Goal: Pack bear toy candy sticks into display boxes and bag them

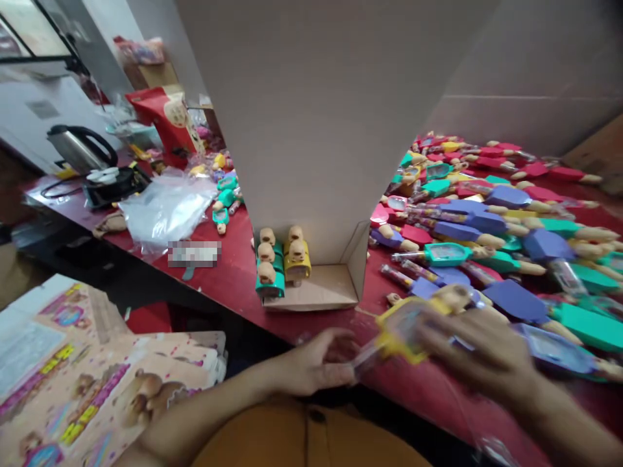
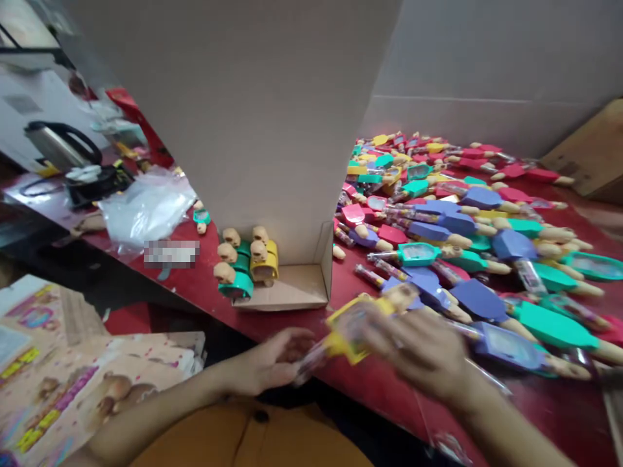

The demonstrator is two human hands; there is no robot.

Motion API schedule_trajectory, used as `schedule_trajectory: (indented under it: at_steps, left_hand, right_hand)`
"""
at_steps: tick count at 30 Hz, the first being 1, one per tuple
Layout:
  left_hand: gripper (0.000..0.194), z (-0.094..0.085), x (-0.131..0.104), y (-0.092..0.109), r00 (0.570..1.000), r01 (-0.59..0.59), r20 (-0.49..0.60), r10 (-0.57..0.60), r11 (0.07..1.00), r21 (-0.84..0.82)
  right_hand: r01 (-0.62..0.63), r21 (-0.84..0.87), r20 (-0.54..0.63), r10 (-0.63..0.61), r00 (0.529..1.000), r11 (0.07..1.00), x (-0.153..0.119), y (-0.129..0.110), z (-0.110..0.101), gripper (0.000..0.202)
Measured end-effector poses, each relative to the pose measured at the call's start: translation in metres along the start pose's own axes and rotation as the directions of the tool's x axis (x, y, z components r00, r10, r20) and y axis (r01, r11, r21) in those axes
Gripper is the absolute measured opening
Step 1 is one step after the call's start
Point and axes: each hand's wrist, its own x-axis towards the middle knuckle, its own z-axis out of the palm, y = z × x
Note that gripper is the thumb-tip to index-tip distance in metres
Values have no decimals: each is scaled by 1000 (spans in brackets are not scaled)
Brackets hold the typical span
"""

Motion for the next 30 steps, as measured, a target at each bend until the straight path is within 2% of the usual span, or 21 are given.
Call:
schedule_trajectory:
  at_steps: [1, 2, 3, 4, 5, 6, 7, 8, 10, 11, 12, 14, 16, 17, 18, 19, 20, 22, 24, 27, 30]
  left_hand:
    - [73, 4, 6, -6, 998, 54, 38, -54, 998, -8]
    - [69, 6, 10, -10, 996, 87, 34, -87, 996, 8]
    - [64, 8, 12, -12, 995, 98, -12, -98, 995, 27]
    - [57, 8, 12, -13, 993, 75, -96, -69, 995, 65]
    - [51, 8, 11, -14, 979, 27, -202, 0, 991, 132]
    - [47, 8, 9, -14, 954, -16, -288, 82, 975, 223]
    - [46, 8, 7, -14, 931, -46, -330, 158, 945, 324]
    - [44, 8, 5, -15, 904, -74, -349, 245, 896, 437]
    - [37, 6, 0, -20, 829, -116, -371, 419, 777, 619]
    - [32, 4, -3, -24, 775, -123, -399, 490, 737, 665]
    - [27, 0, -7, -29, 698, -121, -447, 559, 708, 696]
    - [23, -14, -14, -40, 489, -56, -590, 642, 699, 713]
    - [21, -37, -21, -49, 287, 45, -717, 635, 739, 672]
    - [20, -49, -23, -52, 210, 90, -758, 617, 760, 644]
    - [20, -61, -24, -53, 170, 127, -786, 595, 777, 616]
    - [21, -72, -24, -54, 163, 159, -805, 571, 790, 592]
    - [24, -82, -23, -53, 181, 187, -818, 546, 798, 573]
    - [28, -95, -20, -52, 253, 244, -833, 493, 800, 548]
    - [30, -98, -16, -50, 327, 302, -832, 448, 785, 542]
    - [25, -94, -13, -47, 407, 383, -814, 414, 732, 564]
    - [16, -87, -11, -45, 427, 471, -811, 400, 667, 577]
  right_hand:
    - [114, -2, 80, -113, 990, 994, -1, -19, 14, 27]
    - [148, 17, 68, -149, 987, 989, 0, -34, 28, 30]
    - [102, 69, 2, -102, 995, 992, 3, -46, 41, 34]
    - [-9, 144, -102, 24, 995, 989, 8, -55, 54, 39]
    - [-149, 263, -207, 207, 956, 953, 13, -62, 64, 40]
    - [-290, 418, -252, 416, 874, 861, 19, -67, 74, 40]
    - [-398, 567, -209, 593, 778, 721, 25, -71, 82, 38]
    - [-478, 678, -95, 711, 697, 559, 31, -74, 89, 34]
    - [-569, 782, 138, 820, 555, 254, 44, -79, 100, 31]
    - [-576, 798, 177, 843, 507, 179, 51, -80, 105, 34]
    - [-557, 804, 118, 864, 490, 207, 57, -80, 110, 35]
    - [-465, 763, -188, 842, 505, 449, 69, -77, 120, 33]
    - [-373, 631, -432, 707, 560, 680, 80, -73, 131, 26]
    - [-339, 575, -479, 643, 598, 744, 85, -71, 136, 23]
    - [-313, 542, -485, 594, 641, 780, 90, -69, 141, 21]
    - [-297, 526, -468, 563, 682, 797, 94, -68, 145, 19]
    - [-290, 520, -444, 545, 711, 803, 97, -68, 148, 18]
    - [-290, 504, -390, 514, 764, 813, 104, -71, 152, 18]
    - [-304, 464, -342, 485, 805, 832, 109, -74, 155, 18]
    - [-329, 387, -322, 461, 827, 861, 114, -78, 157, 17]
    - [-316, 315, -369, 422, 828, 895, 116, -79, 156, 16]
